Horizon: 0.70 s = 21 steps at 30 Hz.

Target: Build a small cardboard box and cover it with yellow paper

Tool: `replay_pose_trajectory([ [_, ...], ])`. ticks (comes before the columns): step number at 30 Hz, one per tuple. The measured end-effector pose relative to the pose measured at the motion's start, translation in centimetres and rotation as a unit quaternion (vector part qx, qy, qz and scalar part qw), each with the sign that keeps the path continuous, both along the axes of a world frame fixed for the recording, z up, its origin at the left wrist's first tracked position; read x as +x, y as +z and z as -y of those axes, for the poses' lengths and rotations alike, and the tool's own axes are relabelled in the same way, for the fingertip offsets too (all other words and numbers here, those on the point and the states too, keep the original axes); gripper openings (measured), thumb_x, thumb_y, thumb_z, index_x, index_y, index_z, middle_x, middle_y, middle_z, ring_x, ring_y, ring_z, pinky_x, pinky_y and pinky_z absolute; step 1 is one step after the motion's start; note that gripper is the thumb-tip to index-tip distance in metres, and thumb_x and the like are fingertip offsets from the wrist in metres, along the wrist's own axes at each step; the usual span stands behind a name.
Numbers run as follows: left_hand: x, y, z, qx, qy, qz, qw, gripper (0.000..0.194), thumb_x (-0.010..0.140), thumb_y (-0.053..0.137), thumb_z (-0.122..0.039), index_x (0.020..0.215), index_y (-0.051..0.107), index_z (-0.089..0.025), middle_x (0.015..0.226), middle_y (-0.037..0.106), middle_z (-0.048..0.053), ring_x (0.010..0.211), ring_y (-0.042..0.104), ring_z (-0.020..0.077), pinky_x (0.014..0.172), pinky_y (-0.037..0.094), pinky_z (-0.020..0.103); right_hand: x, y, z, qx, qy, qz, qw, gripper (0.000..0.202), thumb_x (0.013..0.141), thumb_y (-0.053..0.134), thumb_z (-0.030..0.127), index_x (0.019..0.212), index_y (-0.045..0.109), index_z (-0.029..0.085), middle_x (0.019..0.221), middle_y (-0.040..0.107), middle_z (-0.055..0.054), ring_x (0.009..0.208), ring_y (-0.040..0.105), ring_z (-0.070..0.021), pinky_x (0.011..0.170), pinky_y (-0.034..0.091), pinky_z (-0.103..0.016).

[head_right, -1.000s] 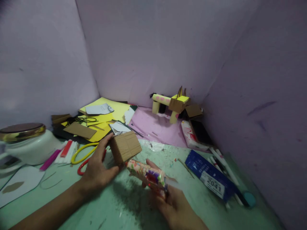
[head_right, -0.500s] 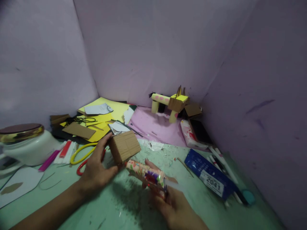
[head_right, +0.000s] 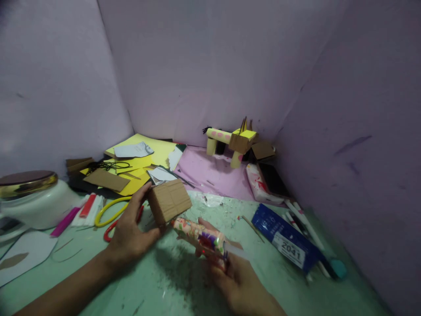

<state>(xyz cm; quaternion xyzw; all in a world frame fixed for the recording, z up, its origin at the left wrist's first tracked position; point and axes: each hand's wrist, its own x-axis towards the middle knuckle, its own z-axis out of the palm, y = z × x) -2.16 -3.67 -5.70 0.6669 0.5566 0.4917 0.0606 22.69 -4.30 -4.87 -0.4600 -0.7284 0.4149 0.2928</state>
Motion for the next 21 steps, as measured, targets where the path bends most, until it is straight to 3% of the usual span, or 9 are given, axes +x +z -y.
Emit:
replay_pose_trajectory([
  [7,-0.1,0.1,0.1,-0.007,-0.005,0.004,1.000,0.080,0.070,0.068,-0.021,0.140,0.030,-0.014,0.138,0.044,0.019,0.128,0.043,0.0328,0.107,0.038,0.052,-0.2,0.2,0.1,-0.042,-0.009,-0.032,0.999,0.034,0.081,0.055,0.049,0.091,0.072,0.021,0.084,0.069,-0.010,0.088,0.063,-0.0302,0.078,0.052,-0.039],
  [15,-0.1,0.1,0.0,-0.019,0.000,0.019,1.000,0.082,0.069,0.069,-0.024,0.140,0.030,-0.018,0.138,0.044,0.018,0.128,0.043,0.0355,0.106,0.037,0.057,-0.4,0.3,-0.3,-0.054,-0.008,-0.038,0.998,0.029,0.081,0.056,0.045,0.087,0.070,0.020,0.073,0.065,-0.004,0.071,0.061,-0.0231,0.068,0.052,-0.032],
  [21,-0.1,0.1,0.0,-0.038,0.002,0.029,0.999,0.083,0.069,0.069,-0.024,0.141,0.029,-0.020,0.139,0.043,0.017,0.129,0.043,0.0356,0.106,0.037,0.057,0.1,-0.4,-0.7,-0.006,0.008,-0.018,1.000,0.022,0.081,0.055,0.036,0.087,0.070,0.021,0.075,0.065,-0.004,0.064,0.057,-0.0210,0.064,0.050,-0.031],
])
